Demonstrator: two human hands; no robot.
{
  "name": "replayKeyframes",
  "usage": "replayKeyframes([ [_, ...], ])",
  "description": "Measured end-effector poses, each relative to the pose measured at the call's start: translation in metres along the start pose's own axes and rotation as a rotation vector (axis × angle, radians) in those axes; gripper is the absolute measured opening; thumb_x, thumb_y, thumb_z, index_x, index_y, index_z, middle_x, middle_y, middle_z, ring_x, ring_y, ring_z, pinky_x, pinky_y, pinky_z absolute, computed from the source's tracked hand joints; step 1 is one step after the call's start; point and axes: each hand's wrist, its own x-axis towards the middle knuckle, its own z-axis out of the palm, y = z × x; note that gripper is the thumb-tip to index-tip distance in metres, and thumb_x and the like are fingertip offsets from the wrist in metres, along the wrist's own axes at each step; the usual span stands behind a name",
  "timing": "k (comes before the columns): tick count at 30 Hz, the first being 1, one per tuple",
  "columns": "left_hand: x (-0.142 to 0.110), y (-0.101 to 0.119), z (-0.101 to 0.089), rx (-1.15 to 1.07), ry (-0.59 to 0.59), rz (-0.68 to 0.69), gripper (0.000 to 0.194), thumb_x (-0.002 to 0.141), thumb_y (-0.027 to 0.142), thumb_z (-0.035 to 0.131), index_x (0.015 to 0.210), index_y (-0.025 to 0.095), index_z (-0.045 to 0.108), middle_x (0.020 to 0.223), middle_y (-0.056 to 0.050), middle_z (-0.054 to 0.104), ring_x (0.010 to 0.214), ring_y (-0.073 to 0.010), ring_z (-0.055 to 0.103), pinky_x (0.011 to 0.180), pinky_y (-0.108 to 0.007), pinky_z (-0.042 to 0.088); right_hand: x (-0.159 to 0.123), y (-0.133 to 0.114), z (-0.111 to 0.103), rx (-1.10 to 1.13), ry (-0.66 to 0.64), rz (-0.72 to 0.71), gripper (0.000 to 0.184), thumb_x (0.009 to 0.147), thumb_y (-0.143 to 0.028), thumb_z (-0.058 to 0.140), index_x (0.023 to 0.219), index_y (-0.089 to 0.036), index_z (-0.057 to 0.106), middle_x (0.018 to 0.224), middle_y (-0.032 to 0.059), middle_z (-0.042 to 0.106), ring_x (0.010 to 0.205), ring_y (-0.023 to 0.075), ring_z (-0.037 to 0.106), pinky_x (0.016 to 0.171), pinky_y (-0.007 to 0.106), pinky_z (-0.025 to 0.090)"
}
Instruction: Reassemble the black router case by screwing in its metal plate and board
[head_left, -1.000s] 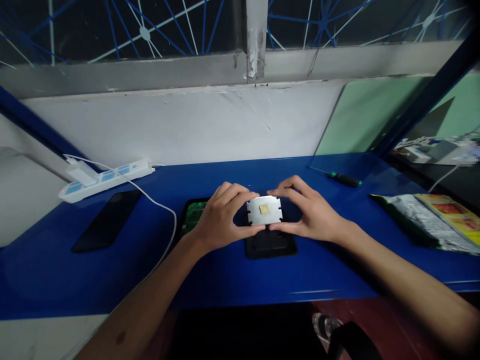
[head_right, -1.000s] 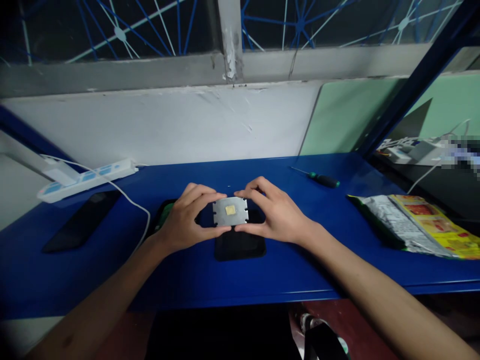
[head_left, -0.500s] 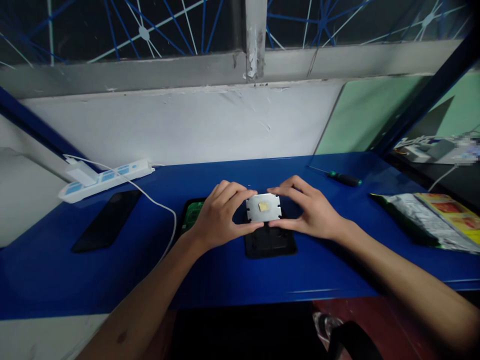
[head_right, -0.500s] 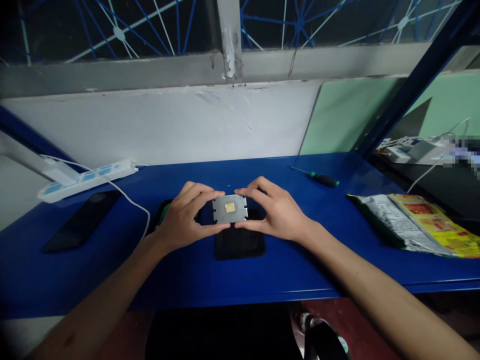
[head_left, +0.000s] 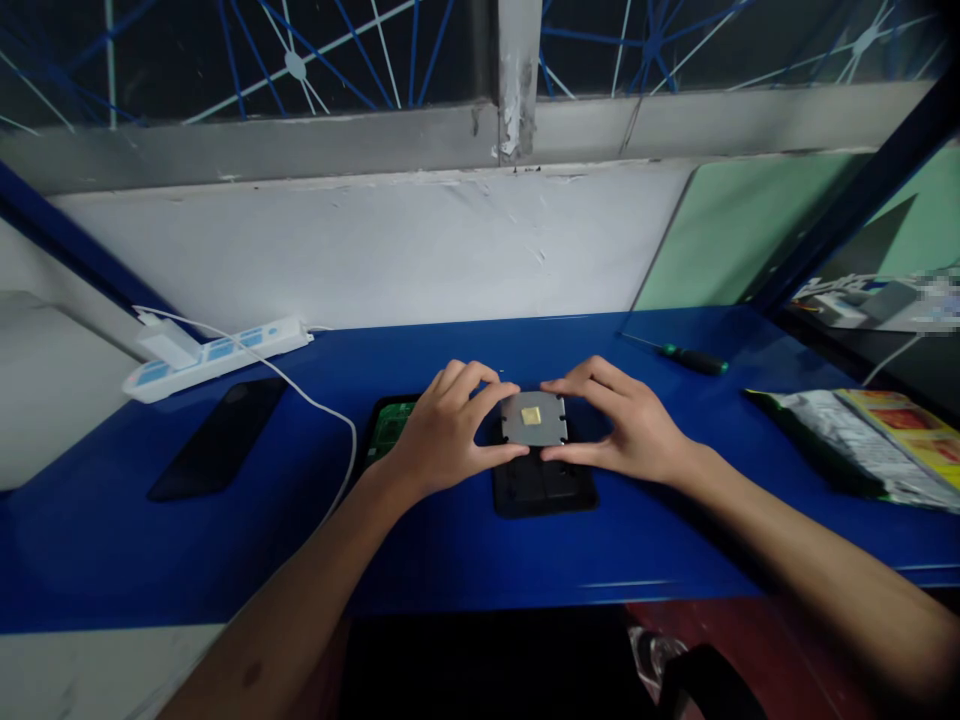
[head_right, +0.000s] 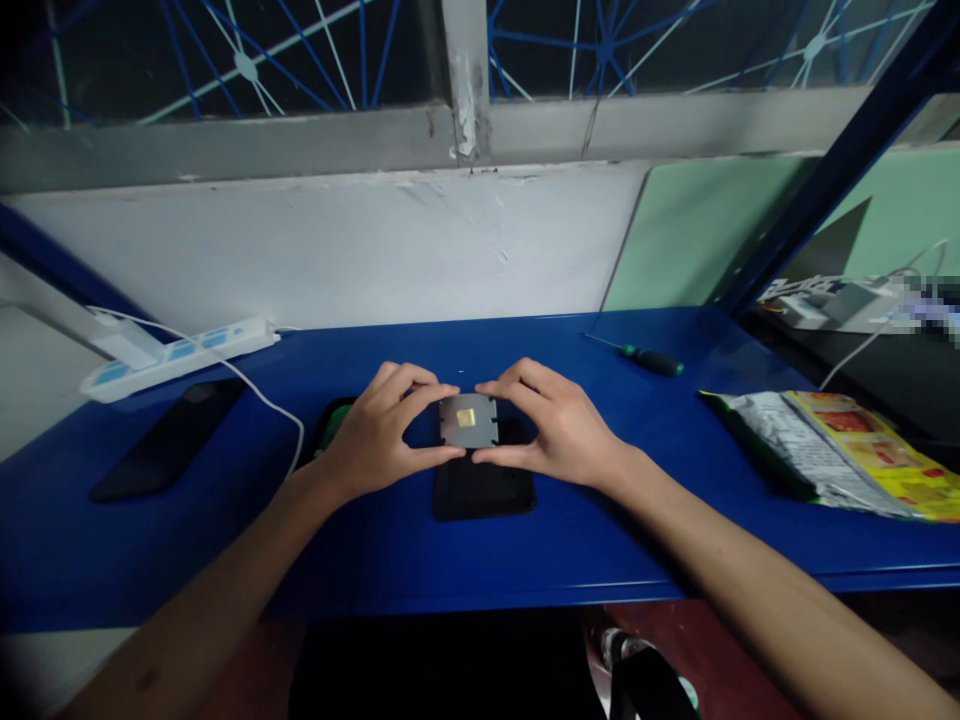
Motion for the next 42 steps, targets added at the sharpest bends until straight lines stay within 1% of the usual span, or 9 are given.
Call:
replayKeyframes([
  [6,0.001,0.007,0.004,0.028,-0.031,-0.019,0.048,0.079,0.04,0.078,0.115,0.016,0.059,0.105,-0.01,0.057,0.09,-0.0264,0.05,0.077,-0.042,0.048,0.0,-0.005,0.006,0.051,0.015,-0.002,0.064,0.077,-0.055,0.078,0.126,-0.02,0.058,0.101,0.0088,0.065,0.088,0.0223,0.067,0.075,0.038,0.059],
  [13,0.002,0.018,0.007,-0.033,0.022,-0.01,0.046,0.08,0.048,0.077,0.108,0.016,0.06,0.097,-0.009,0.057,0.085,-0.0247,0.048,0.073,-0.04,0.046,0.0,-0.01,0.012,0.122,0.024,-0.004,0.066,0.074,-0.055,0.08,0.127,-0.021,0.058,0.099,0.0075,0.065,0.084,0.0208,0.066,0.071,0.037,0.059],
  [19,0.002,0.02,0.006,-0.154,0.096,-0.071,0.049,0.078,0.048,0.081,0.111,0.02,0.06,0.096,-0.006,0.055,0.088,-0.0237,0.049,0.075,-0.039,0.047,0.0,-0.005,0.011,0.174,-0.073,0.06,0.092,0.069,-0.063,0.079,0.144,-0.023,0.045,0.104,0.0082,0.061,0.093,0.0233,0.064,0.083,0.043,0.057],
  [22,0.001,0.02,0.008,-0.205,0.131,-0.074,0.053,0.079,0.054,0.079,0.117,0.022,0.058,0.097,-0.005,0.055,0.089,-0.0237,0.049,0.077,-0.04,0.048,-0.002,-0.002,0.013,0.151,-0.145,0.107,0.097,0.067,-0.068,0.078,0.146,-0.024,0.043,0.108,0.009,0.06,0.095,0.025,0.064,0.088,0.047,0.056],
  [25,0.002,0.02,0.009,-0.239,0.172,-0.033,0.058,0.08,0.062,0.075,0.119,0.022,0.057,0.095,-0.005,0.054,0.087,-0.0225,0.049,0.076,-0.039,0.047,-0.003,0.0,0.016,0.147,-0.172,0.103,0.093,0.072,-0.065,0.077,0.148,-0.024,0.041,0.112,0.0104,0.06,0.099,0.0254,0.064,0.088,0.045,0.056],
  [28,0.003,0.022,0.008,-0.27,0.2,0.008,0.06,0.081,0.066,0.071,0.122,0.024,0.055,0.094,-0.004,0.055,0.085,-0.0213,0.05,0.076,-0.038,0.045,-0.004,-0.001,0.018,0.166,-0.143,0.069,0.084,0.078,-0.061,0.074,0.146,-0.023,0.043,0.113,0.0111,0.061,0.098,0.0246,0.064,0.085,0.042,0.057],
  [34,-0.001,0.022,0.007,-0.285,0.165,0.007,0.066,0.079,0.06,0.078,0.133,0.033,0.051,0.1,-0.003,0.058,0.089,-0.0219,0.053,0.08,-0.04,0.043,-0.001,-0.006,0.019,0.196,-0.078,0.012,0.056,0.08,-0.058,0.074,0.117,-0.02,0.059,0.097,0.0069,0.061,0.082,0.0201,0.061,0.072,0.037,0.056],
  [37,-0.001,0.023,0.006,-0.297,0.175,0.021,0.066,0.079,0.055,0.08,0.135,0.035,0.05,0.099,-0.002,0.059,0.089,-0.0219,0.054,0.08,-0.039,0.042,0.0,-0.008,0.019,0.2,-0.054,0.004,0.058,0.078,-0.058,0.075,0.119,-0.02,0.058,0.101,0.0083,0.063,0.084,0.0208,0.062,0.074,0.038,0.057],
  [42,0.001,0.025,0.003,-0.235,0.215,0.083,0.057,0.087,0.053,0.073,0.133,0.033,0.048,0.099,-0.001,0.058,0.085,-0.0197,0.054,0.077,-0.037,0.042,0.0,-0.009,0.016,0.151,-0.026,-0.031,0.058,0.082,-0.053,0.074,0.128,-0.022,0.057,0.1,0.0076,0.066,0.083,0.0205,0.064,0.072,0.037,0.057],
])
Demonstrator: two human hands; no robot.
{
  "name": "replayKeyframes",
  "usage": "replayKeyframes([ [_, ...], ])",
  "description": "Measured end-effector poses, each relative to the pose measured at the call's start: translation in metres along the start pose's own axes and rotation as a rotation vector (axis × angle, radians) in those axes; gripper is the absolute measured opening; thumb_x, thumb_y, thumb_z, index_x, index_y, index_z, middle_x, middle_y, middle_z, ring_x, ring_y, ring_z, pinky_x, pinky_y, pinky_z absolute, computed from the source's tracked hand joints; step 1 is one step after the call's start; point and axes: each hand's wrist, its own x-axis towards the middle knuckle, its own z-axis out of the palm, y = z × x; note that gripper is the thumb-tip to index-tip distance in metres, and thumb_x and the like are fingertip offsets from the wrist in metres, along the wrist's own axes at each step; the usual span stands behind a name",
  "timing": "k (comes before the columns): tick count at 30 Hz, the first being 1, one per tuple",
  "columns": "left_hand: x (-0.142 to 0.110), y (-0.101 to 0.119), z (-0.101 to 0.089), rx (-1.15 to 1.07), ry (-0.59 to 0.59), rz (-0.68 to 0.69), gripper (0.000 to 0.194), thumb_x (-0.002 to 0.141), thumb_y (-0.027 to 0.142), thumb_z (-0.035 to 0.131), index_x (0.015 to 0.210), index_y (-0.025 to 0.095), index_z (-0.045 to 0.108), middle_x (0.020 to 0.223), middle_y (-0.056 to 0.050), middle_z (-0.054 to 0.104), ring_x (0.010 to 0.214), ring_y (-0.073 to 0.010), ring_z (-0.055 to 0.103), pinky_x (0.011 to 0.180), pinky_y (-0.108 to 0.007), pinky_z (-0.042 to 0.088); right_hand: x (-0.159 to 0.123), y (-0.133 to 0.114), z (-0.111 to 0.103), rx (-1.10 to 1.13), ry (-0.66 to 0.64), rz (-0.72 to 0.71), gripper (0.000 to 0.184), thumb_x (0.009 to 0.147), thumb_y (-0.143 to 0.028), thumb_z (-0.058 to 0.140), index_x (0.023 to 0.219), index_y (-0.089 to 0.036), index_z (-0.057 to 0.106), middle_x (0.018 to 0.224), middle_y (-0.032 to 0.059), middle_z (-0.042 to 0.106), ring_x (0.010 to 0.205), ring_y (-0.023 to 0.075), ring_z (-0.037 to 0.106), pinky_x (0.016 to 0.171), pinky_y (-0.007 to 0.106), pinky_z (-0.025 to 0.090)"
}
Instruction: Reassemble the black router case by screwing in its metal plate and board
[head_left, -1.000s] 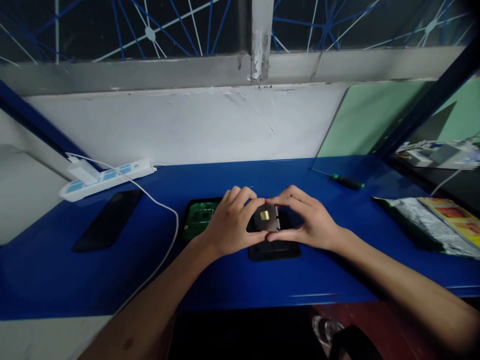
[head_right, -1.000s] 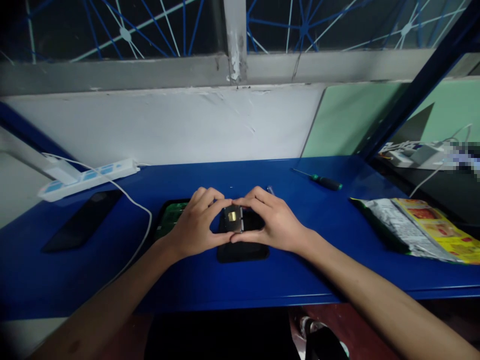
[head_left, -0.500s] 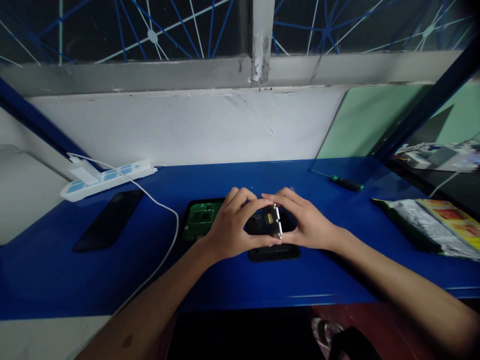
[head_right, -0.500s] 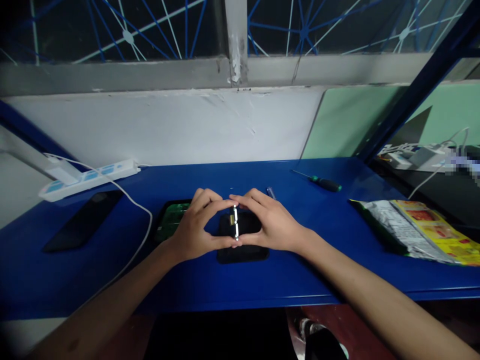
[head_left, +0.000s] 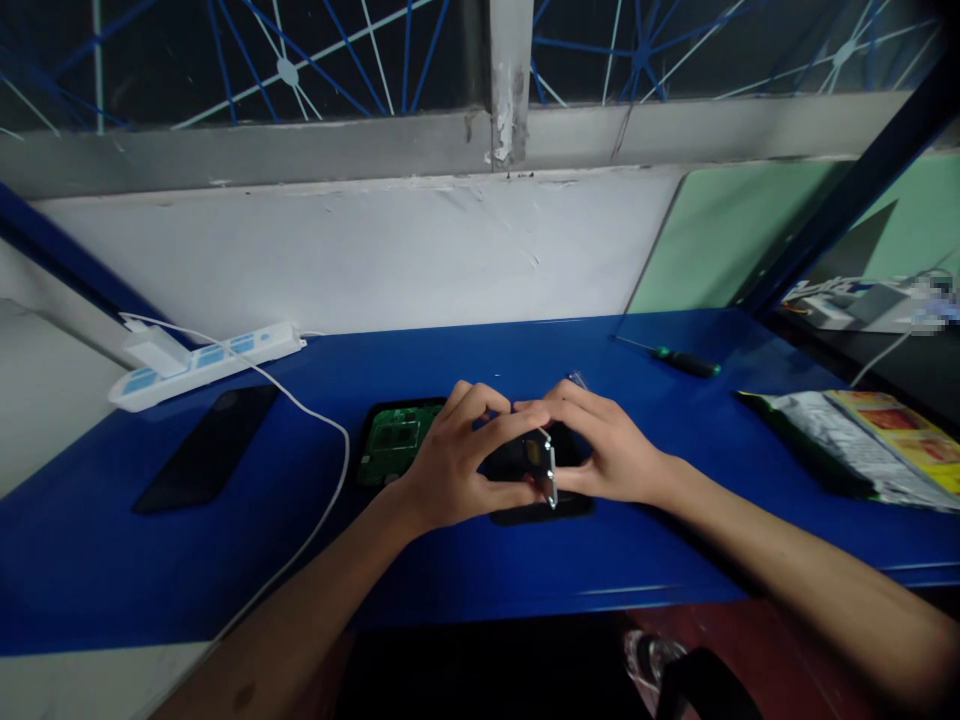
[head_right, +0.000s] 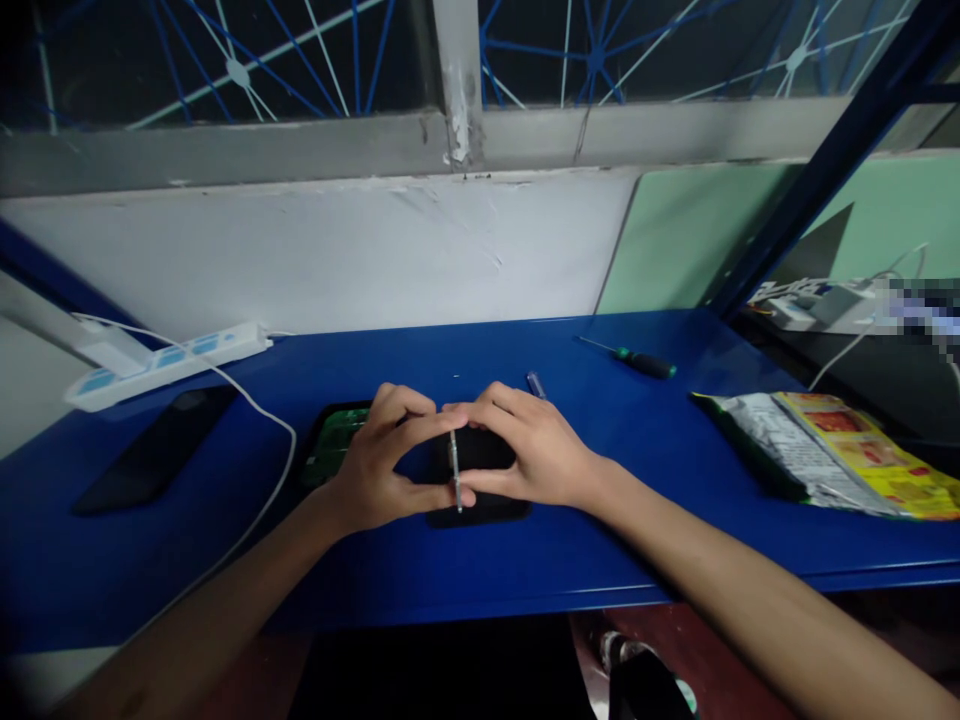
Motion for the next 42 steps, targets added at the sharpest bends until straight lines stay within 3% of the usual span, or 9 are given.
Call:
replayKeyframes([
  [13,0.003,-0.005,-0.012,0.099,0.061,-0.005,0.056,0.082,0.051,0.078,0.124,0.028,0.05,0.097,-0.002,0.059,0.087,-0.0212,0.058,0.076,-0.038,0.043,-0.001,0.004,-0.016,-0.11,0.073,-0.003,0.059,0.082,-0.046,0.077,0.132,-0.023,0.055,0.098,0.0069,0.064,0.082,0.0199,0.064,0.07,0.037,0.058],
  [26,0.002,-0.013,-0.013,0.097,-0.061,-0.183,0.053,0.079,0.047,0.08,0.12,0.025,0.055,0.103,-0.004,0.057,0.094,-0.0233,0.052,0.081,-0.039,0.046,0.0,0.005,-0.02,-0.158,0.123,-0.013,0.059,0.079,-0.045,0.08,0.126,-0.017,0.06,0.094,0.007,0.065,0.079,0.018,0.063,0.066,0.033,0.057],
  [42,0.001,-0.015,-0.011,0.076,-0.059,-0.178,0.054,0.078,0.048,0.081,0.121,0.026,0.056,0.106,-0.005,0.055,0.096,-0.0238,0.051,0.08,-0.04,0.049,-0.001,0.005,-0.02,-0.147,0.105,0.002,0.059,0.079,-0.046,0.08,0.125,-0.016,0.06,0.094,0.0072,0.065,0.078,0.0174,0.063,0.066,0.033,0.057],
])
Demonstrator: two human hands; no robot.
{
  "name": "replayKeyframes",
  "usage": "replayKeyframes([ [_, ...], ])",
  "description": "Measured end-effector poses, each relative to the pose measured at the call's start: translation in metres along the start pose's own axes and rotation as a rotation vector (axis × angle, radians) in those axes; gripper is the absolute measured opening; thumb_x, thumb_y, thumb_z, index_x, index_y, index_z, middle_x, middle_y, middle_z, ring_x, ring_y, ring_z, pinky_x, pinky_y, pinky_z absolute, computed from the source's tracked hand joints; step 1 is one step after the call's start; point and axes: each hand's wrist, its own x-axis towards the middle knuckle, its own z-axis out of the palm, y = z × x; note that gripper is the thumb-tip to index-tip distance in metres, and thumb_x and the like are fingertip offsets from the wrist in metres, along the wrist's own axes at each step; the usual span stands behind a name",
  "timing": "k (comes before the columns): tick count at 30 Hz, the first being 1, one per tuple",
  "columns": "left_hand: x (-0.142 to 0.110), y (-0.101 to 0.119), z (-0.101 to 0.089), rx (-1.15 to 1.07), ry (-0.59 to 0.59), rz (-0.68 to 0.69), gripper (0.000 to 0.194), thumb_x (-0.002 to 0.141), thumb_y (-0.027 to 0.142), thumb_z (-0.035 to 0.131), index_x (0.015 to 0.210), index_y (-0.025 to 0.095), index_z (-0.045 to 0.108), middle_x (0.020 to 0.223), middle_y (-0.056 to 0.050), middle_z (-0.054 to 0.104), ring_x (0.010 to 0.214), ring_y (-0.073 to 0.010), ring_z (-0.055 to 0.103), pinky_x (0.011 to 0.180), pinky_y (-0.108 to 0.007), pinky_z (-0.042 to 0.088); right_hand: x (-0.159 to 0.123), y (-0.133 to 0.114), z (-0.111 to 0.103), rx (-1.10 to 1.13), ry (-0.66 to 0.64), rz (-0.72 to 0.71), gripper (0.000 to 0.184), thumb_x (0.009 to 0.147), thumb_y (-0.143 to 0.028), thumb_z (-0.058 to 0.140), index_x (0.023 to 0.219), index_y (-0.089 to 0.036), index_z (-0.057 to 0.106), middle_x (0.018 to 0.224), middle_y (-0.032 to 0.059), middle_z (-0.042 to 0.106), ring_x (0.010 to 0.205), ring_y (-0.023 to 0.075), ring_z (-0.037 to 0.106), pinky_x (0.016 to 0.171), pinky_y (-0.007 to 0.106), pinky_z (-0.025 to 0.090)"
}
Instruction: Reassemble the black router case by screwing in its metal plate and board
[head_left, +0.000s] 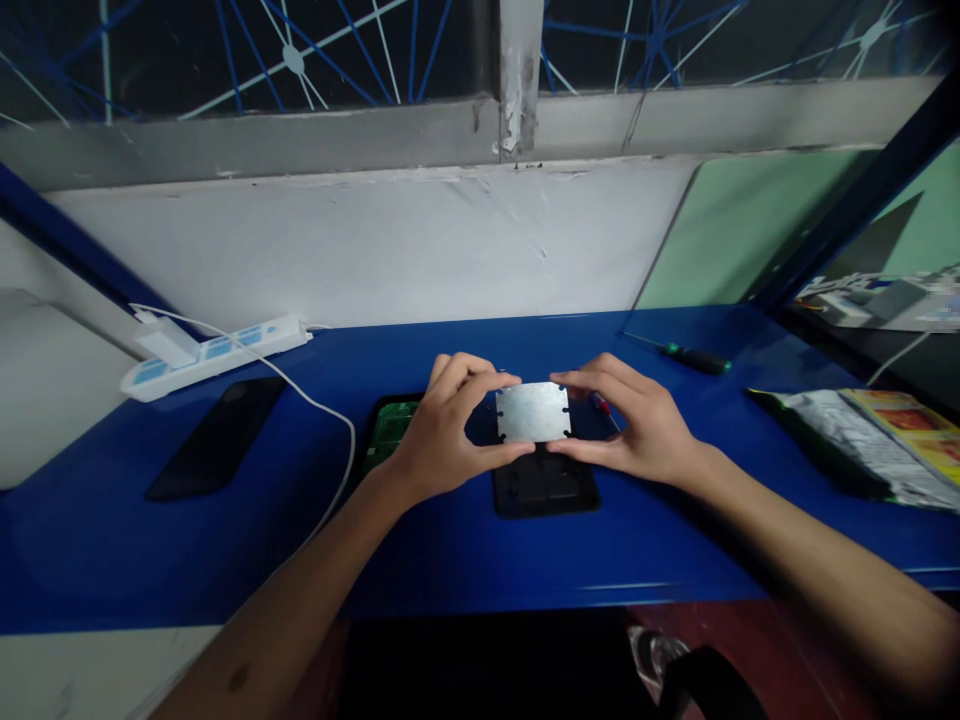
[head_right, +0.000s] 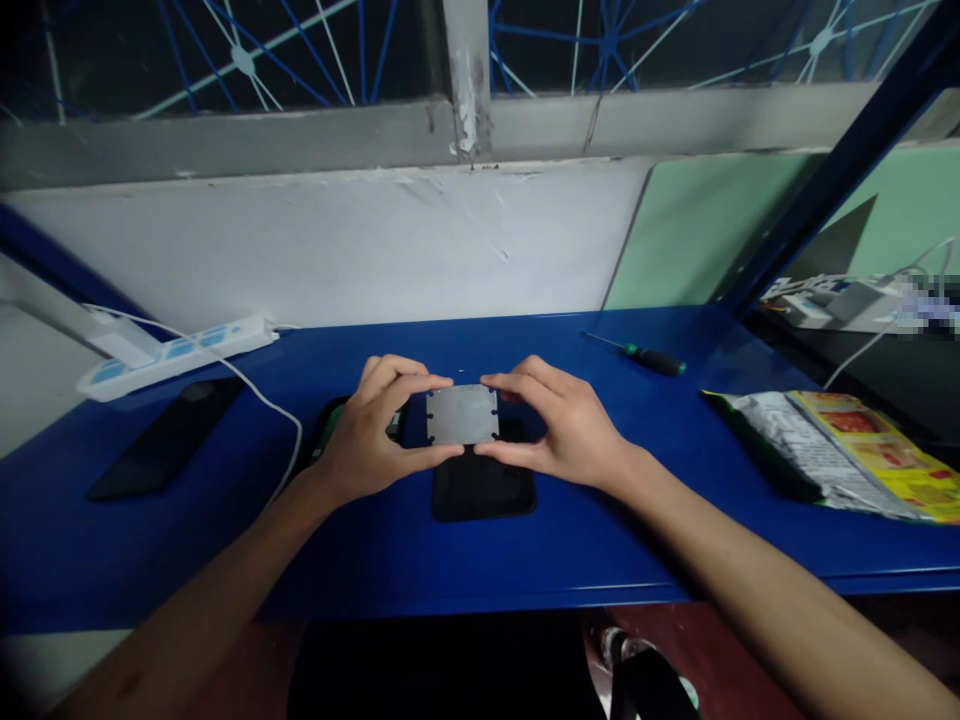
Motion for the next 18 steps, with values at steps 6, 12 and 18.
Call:
replayKeyframes([
  [6,-0.0001,0.0001,0.0,0.013,-0.001,0.0,0.054,0.078,0.047,0.082,0.12,0.025,0.056,0.107,-0.005,0.055,0.096,-0.0238,0.051,0.08,-0.039,0.049,0.0011,0.0,0.0008,-0.001,-0.008,0.002,0.058,0.08,-0.046,0.079,0.125,-0.017,0.06,0.092,0.006,0.064,0.077,0.0173,0.063,0.065,0.032,0.057],
  [12,0.0004,0.0006,0.0007,0.022,-0.01,0.01,0.052,0.08,0.046,0.08,0.121,0.025,0.055,0.107,-0.006,0.055,0.097,-0.0244,0.053,0.081,-0.04,0.05,0.0,0.0014,-0.0004,-0.003,-0.036,0.022,0.058,0.08,-0.046,0.078,0.126,-0.016,0.06,0.092,0.0064,0.064,0.079,0.0175,0.064,0.067,0.032,0.056],
  [18,-0.0001,-0.0007,0.0018,0.018,-0.004,0.017,0.053,0.079,0.045,0.081,0.12,0.024,0.055,0.108,-0.006,0.055,0.097,-0.0246,0.052,0.081,-0.041,0.05,-0.0004,0.0021,0.0005,-0.008,-0.037,0.019,0.057,0.082,-0.049,0.076,0.127,-0.018,0.058,0.092,0.0058,0.065,0.078,0.0174,0.064,0.066,0.033,0.057],
])
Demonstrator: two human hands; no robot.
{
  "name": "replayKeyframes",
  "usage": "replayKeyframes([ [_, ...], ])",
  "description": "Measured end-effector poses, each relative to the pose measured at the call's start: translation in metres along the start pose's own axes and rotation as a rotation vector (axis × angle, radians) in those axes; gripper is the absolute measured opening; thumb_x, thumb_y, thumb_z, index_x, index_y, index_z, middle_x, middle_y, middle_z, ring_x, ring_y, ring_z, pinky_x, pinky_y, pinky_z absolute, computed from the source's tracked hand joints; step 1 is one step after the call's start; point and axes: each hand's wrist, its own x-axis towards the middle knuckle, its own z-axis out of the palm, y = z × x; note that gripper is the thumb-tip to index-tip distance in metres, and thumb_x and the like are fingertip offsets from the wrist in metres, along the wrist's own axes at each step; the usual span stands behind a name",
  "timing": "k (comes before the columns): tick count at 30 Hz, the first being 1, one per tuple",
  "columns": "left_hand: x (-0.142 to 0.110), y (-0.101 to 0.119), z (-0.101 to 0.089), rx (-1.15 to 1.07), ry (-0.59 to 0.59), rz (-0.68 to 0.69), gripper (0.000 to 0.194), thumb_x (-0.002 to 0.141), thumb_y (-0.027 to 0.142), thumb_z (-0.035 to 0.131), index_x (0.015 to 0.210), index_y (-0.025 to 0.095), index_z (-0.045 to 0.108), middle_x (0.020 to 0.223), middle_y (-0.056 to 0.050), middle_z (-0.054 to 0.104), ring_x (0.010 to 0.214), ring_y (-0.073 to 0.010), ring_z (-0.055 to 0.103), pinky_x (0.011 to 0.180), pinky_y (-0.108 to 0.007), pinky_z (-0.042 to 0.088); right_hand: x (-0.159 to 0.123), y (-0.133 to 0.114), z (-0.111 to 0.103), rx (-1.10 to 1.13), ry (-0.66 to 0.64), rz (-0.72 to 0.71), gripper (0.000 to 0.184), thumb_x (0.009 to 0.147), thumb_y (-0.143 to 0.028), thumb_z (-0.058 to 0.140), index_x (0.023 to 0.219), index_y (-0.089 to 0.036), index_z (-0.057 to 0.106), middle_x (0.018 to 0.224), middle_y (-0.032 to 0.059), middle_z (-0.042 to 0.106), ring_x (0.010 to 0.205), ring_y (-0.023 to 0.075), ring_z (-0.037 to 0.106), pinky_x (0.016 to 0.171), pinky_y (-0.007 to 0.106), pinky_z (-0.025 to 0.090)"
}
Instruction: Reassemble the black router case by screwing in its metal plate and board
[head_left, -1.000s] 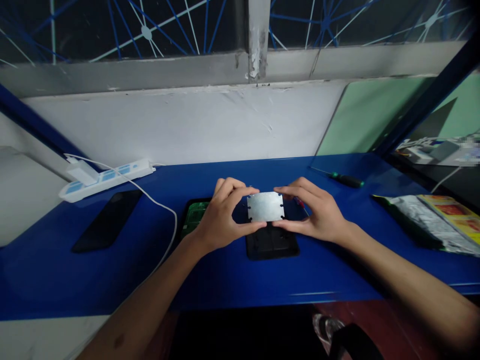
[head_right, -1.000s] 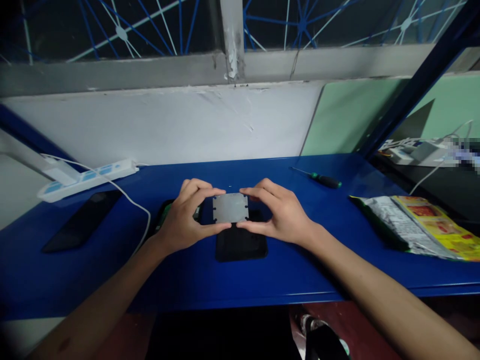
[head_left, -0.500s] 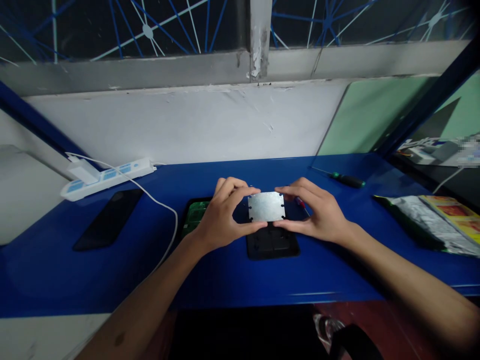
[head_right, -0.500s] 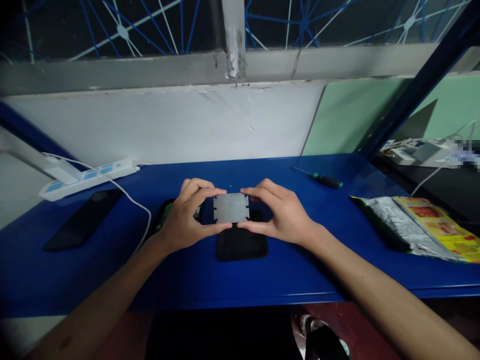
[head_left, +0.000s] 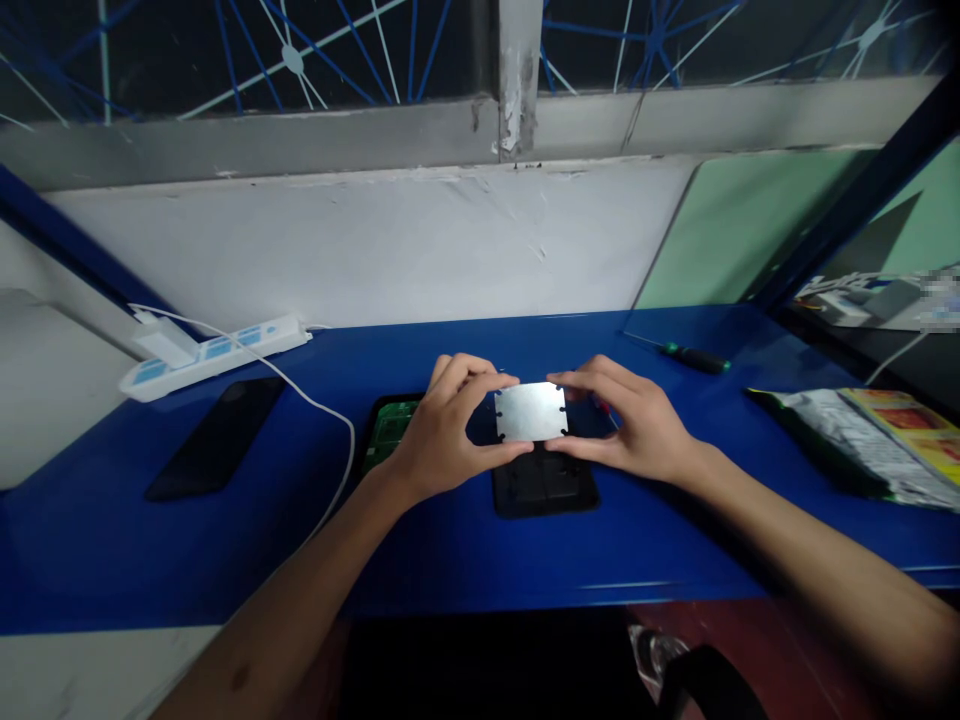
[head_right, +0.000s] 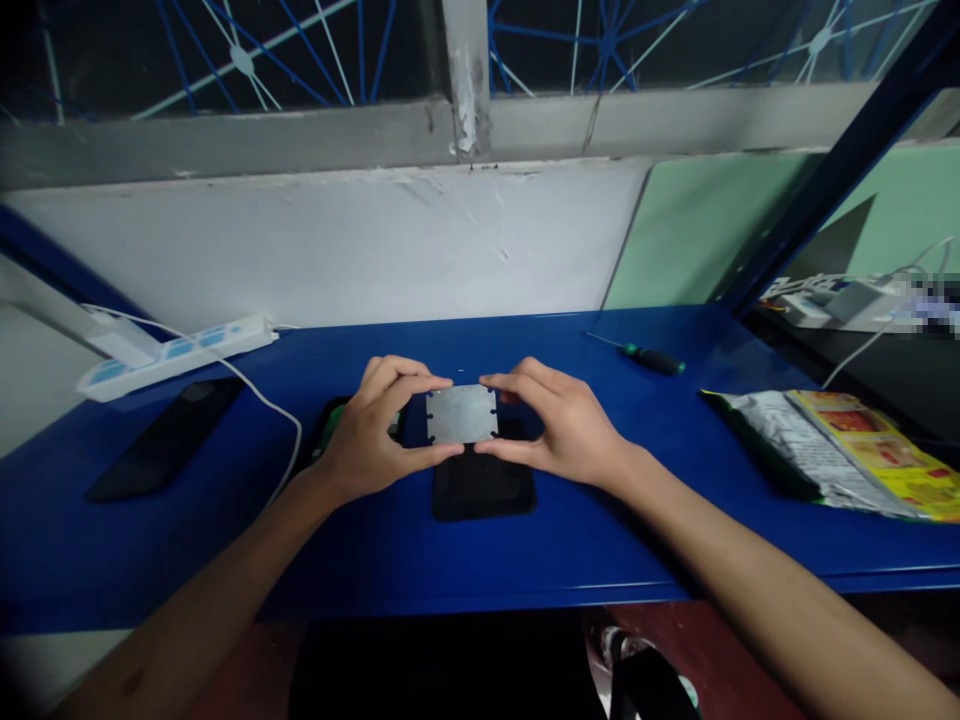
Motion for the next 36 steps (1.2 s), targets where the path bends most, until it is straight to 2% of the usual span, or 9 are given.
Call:
replayKeyframes([
  [10,-0.003,-0.001,0.007,0.041,-0.118,-0.013,0.053,0.077,0.035,0.083,0.12,0.022,0.055,0.114,-0.008,0.05,0.099,-0.0255,0.048,0.084,-0.043,0.052,-0.001,-0.004,0.003,0.034,-0.005,-0.022,0.057,0.08,-0.05,0.077,0.124,-0.017,0.059,0.088,0.0049,0.065,0.077,0.0182,0.065,0.068,0.035,0.057],
  [15,-0.002,0.008,0.007,0.011,-0.112,-0.019,0.05,0.077,0.032,0.081,0.118,0.023,0.053,0.113,-0.008,0.051,0.101,-0.0269,0.049,0.084,-0.045,0.052,0.0,-0.011,0.006,0.073,0.026,-0.026,0.057,0.08,-0.048,0.078,0.125,-0.02,0.057,0.084,0.0027,0.066,0.075,0.0176,0.065,0.069,0.035,0.058],
  [21,-0.003,0.012,0.009,0.011,-0.115,0.015,0.052,0.078,0.038,0.081,0.117,0.02,0.051,0.113,-0.01,0.052,0.1,-0.027,0.048,0.087,-0.045,0.05,-0.001,-0.012,0.011,0.116,0.006,-0.034,0.06,0.078,-0.048,0.08,0.124,-0.016,0.059,0.084,0.0029,0.064,0.074,0.016,0.065,0.067,0.032,0.056],
  [25,-0.004,0.014,0.011,-0.041,-0.081,-0.01,0.053,0.079,0.044,0.081,0.118,0.023,0.051,0.11,-0.008,0.053,0.098,-0.026,0.049,0.086,-0.044,0.049,-0.001,-0.01,0.009,0.14,-0.032,-0.008,0.074,0.073,-0.056,0.08,0.13,-0.017,0.054,0.089,0.0041,0.065,0.078,0.0171,0.065,0.069,0.032,0.056],
  [29,-0.004,0.017,0.012,-0.093,0.004,-0.022,0.057,0.081,0.049,0.08,0.124,0.027,0.051,0.107,-0.005,0.052,0.097,-0.0245,0.051,0.088,-0.045,0.048,0.0,-0.009,0.008,0.117,-0.116,0.046,0.088,0.067,-0.067,0.079,0.134,-0.017,0.051,0.097,0.0064,0.063,0.081,0.019,0.064,0.07,0.034,0.056],
  [32,-0.004,0.019,0.014,-0.158,0.012,-0.025,0.062,0.08,0.056,0.078,0.128,0.031,0.049,0.106,-0.005,0.051,0.098,-0.0247,0.052,0.088,-0.045,0.049,0.0,-0.011,0.011,0.088,-0.162,0.062,0.077,0.069,-0.071,0.075,0.123,-0.019,0.056,0.098,0.0068,0.063,0.078,0.0189,0.063,0.065,0.034,0.055],
  [36,-0.004,0.021,0.015,-0.216,0.001,-0.012,0.062,0.079,0.058,0.078,0.128,0.032,0.049,0.106,-0.005,0.05,0.098,-0.0243,0.051,0.087,-0.043,0.049,-0.001,-0.013,0.016,0.108,-0.127,0.059,0.056,0.08,-0.065,0.069,0.111,-0.019,0.058,0.094,0.0061,0.063,0.076,0.0176,0.061,0.062,0.032,0.053],
])
